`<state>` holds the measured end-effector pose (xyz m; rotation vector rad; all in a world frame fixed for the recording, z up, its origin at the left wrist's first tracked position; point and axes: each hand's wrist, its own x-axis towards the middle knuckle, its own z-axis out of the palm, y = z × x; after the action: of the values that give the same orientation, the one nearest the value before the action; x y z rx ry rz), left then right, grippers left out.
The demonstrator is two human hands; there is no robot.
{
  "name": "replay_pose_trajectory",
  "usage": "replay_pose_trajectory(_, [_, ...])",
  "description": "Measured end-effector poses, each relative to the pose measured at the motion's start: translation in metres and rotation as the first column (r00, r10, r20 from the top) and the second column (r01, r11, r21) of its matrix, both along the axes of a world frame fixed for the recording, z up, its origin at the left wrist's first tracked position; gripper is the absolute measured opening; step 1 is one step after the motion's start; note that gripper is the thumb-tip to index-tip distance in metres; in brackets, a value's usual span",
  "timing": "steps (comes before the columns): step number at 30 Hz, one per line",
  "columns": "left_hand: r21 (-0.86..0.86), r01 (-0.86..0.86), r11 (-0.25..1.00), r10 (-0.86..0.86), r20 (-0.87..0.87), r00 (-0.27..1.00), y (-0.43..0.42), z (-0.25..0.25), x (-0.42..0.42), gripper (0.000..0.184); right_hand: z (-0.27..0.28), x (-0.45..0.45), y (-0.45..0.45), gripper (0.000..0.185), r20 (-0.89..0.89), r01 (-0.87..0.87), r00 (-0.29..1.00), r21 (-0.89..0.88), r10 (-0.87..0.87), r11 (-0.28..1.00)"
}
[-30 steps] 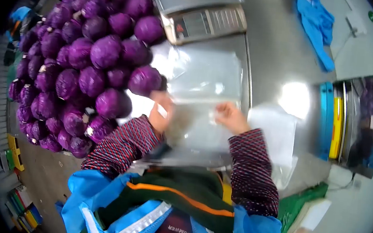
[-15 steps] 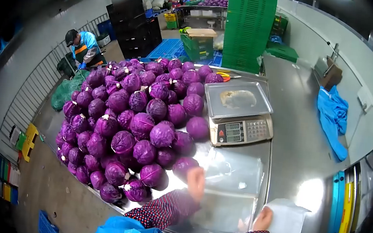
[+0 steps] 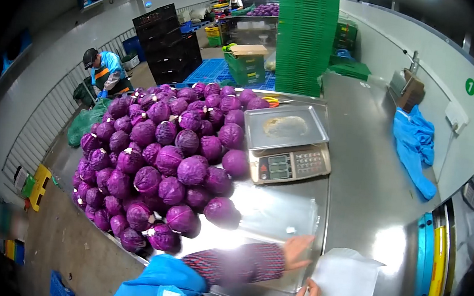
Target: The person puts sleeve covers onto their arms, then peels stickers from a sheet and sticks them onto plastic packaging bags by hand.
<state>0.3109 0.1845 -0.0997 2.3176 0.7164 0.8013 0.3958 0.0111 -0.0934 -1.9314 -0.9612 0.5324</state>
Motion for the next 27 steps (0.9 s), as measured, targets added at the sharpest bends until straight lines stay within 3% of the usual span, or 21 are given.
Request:
replay_pose_trajectory(1, [-0.125,0.026,0.992,-0.027,-0.002,1.000,0.008,-0.012,0.040,0.082,0.000,0.000,-0.002,0.021,0.012,0.056,0.998,0.068,-0.057,0.996])
replay_pose_trajectory(2, [-0.236,-0.047,0.970,0.001,-0.194,0.981,0.010,0.002,0.071,0.080,0.014,0.000,-0.005,0.018,-0.071,0.063,0.996,0.079,-0.058,0.995])
replay_pose_trajectory(4, [-0.283,-0.081,0.956,-0.053,-0.435,0.899,0.013,-0.032,0.122,0.073,-0.025,0.024,-0.023,0.022,-0.084,0.033,0.996,0.133,-0.022,0.991])
replay_pose_trajectory(6, [-0.373,0.100,0.922,-0.272,-0.442,0.855,0.013,-0.043,0.138,0.064,0.000,0.034,-0.040,0.039,-0.030,0.029,0.999,-0.033,-0.030,0.999])
replay_pose_trajectory(7, [-0.374,0.113,0.921,-0.254,-0.354,0.900,0.010,-0.072,0.147,0.054,0.009,0.038,-0.046,0.049,-0.007,0.031,0.999,-0.118,-0.032,0.993])
replay_pose_trajectory(8, [-0.422,0.087,0.902,-0.224,-0.288,0.931,0.002,-0.053,0.140,0.038,-0.002,0.047,-0.052,0.046,0.000,0.022,1.000,0.002,-0.022,1.000])
replay_pose_trajectory(10, [-0.479,0.113,0.871,-0.039,0.161,0.986,-0.015,-0.055,0.138,0.035,-0.030,0.066,-0.074,0.042,0.017,-0.004,1.000,0.237,0.000,0.972])
replay_pose_trajectory(11, [-0.417,0.174,0.892,-0.088,0.217,0.972,-0.020,-0.040,0.131,0.034,-0.023,0.072,-0.073,0.046,-0.089,0.133,0.988,0.046,-0.129,0.990])
replay_pose_trajectory(12, [-0.348,0.234,0.908,-0.143,0.269,0.953,-0.024,-0.023,0.123,0.034,-0.011,0.083,-0.073,0.052,-0.410,0.216,0.898,0.101,-0.157,0.971])
replay_pose_trajectory(13, [-0.150,0.322,0.935,-0.231,0.433,0.871,-0.026,0.007,0.109,0.031,0.008,0.092,-0.066,0.059,-0.688,0.312,0.711,0.125,-0.144,0.942])
replay_pose_trajectory(14, [-0.007,0.326,0.945,-0.289,0.448,0.846,-0.029,0.041,0.092,0.031,0.014,0.107,-0.056,0.069,-0.894,0.322,0.449,0.166,0.004,0.932])
replay_pose_trajectory(15, [0.134,0.320,0.938,-0.345,0.455,0.821,-0.032,0.076,0.073,0.030,0.024,0.117,-0.044,0.082,-0.978,0.343,0.131,0.197,0.161,0.918])
replay_pose_trajectory(16, [0.271,0.304,0.913,-0.400,0.455,0.795,-0.036,0.097,0.056,0.029,0.065,0.101,-0.022,0.062,-0.972,0.373,0.102,0.236,0.213,0.897])
replay_pose_trajectory(18, [0.352,0.316,0.881,-0.452,0.431,0.781,-0.043,0.112,0.031,0.026,0.158,0.056,0.016,0.027,-0.947,0.437,0.053,0.308,0.318,0.845])
replay_pose_trajectory(21, [0.316,0.318,0.894,-0.429,0.400,0.810,-0.047,0.125,-0.011,0.028,0.135,0.045,0.036,0.028,-0.848,0.316,0.444,0.450,0.289,0.835])
replay_pose_trajectory(22, [0.284,0.285,0.916,-0.388,0.436,0.812,-0.049,0.126,-0.024,0.034,0.137,0.036,0.041,0.028,-0.843,0.312,0.396,0.497,0.364,0.810])
replay_pose_trajectory(24, [-0.055,0.107,0.993,-0.058,0.565,0.823,-0.050,0.121,-0.049,0.035,0.150,0.018,0.046,0.030,-0.836,0.310,0.422,0.497,0.351,0.811])
replay_pose_trajectory(27, [-0.359,0.006,0.933,0.191,0.510,0.839,-0.047,0.135,-0.079,0.039,0.159,-0.006,0.052,0.032,-0.810,0.242,0.438,0.525,0.391,0.816])
